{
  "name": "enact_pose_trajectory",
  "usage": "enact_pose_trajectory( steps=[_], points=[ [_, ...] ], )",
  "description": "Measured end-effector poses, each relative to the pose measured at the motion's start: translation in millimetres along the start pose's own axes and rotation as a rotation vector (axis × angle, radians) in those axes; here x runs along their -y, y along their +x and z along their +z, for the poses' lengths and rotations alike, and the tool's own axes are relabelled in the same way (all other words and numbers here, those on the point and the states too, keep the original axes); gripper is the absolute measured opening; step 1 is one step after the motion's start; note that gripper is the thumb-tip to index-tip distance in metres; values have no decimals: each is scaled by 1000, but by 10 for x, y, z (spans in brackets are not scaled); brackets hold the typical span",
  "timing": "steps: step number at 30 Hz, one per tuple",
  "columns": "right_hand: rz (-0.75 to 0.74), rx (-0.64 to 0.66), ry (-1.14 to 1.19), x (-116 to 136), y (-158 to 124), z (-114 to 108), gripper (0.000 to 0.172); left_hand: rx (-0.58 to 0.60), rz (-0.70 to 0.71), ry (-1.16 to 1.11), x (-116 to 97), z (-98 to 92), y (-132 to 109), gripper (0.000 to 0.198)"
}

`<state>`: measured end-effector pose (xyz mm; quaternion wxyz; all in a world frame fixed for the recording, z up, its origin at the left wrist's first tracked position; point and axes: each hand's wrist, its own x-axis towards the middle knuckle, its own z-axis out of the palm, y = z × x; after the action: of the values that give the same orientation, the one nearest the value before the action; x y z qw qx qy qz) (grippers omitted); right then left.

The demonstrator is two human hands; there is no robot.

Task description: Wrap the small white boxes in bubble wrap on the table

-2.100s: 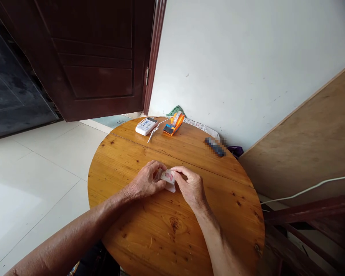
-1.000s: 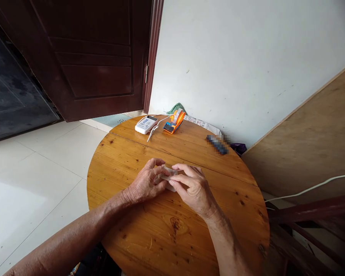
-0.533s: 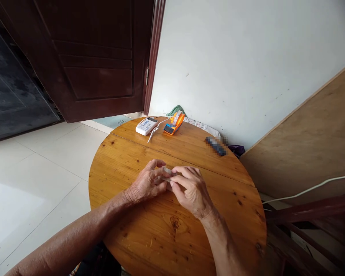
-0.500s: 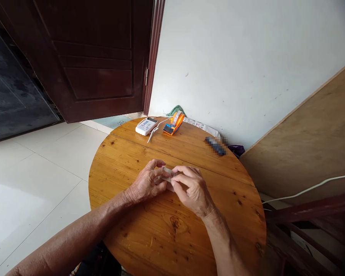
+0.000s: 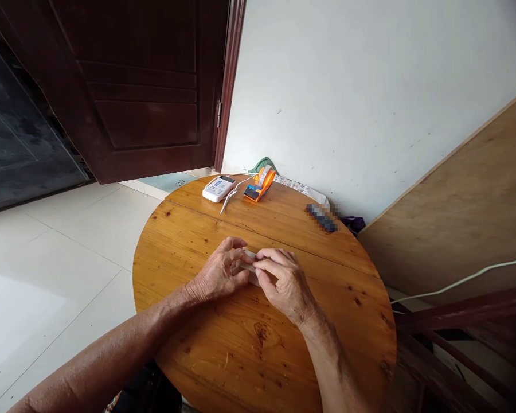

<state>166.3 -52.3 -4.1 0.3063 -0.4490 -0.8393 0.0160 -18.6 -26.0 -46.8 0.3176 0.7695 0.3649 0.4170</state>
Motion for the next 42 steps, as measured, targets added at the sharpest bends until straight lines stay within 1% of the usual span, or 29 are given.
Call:
enact_pose_trajectory(
  steps=[5,7,8,10,11,12,14,17,21,25,28,29,31,33,35,36,38,42],
  points=[
    [77,-91,207,-111,3,-13,19,9,-50,-48,-35,-32,19,17],
    [122,-89,263,-137,5,-38,17,9,-56,-35,-29,-38,21,16],
    [135,-67,273,-142,4,-45,23,10,-53,-22,-23,-38,21,16],
    [138,8,258,-138,0,-42,44,17,-50,0,-8,-34,19,15],
    [134,45,238,-133,-3,-31,51,20,-49,8,-2,-32,17,14],
    [129,72,216,-127,-6,-14,54,22,-47,13,2,-30,15,14],
    [112,90,178,-121,-10,28,52,22,-33,13,7,-28,13,15],
    [81,71,131,-131,-8,78,45,30,-1,4,10,-23,16,16],
    [60,75,95,-145,-1,95,41,28,16,-6,12,-5,21,16],
    [64,62,129,-133,6,71,43,10,-2,-77,-28,-11,12,14],
    [59,14,199,-146,12,19,42,-6,-30,-140,-62,-66,22,14],
    [65,-9,226,-161,13,-3,40,-36,-47,-161,-62,-92,35,14],
    [92,-52,271,-202,12,-46,33,-145,-128,-225,-38,-149,75,13],
    [125,-83,296,-245,8,-78,24,-275,-281,-339,5,-198,124,13],
    [143,-91,309,-275,4,-91,19,-356,-435,-471,39,-226,166,15],
    [146,-87,312,-281,3,-90,18,-368,-488,-526,45,-230,181,17],
    [144,-73,312,-277,4,-78,17,-353,-542,-589,30,-220,194,19],
    [128,-43,309,-241,10,-37,16,-279,-546,-564,-49,-183,179,19]
  ],
)
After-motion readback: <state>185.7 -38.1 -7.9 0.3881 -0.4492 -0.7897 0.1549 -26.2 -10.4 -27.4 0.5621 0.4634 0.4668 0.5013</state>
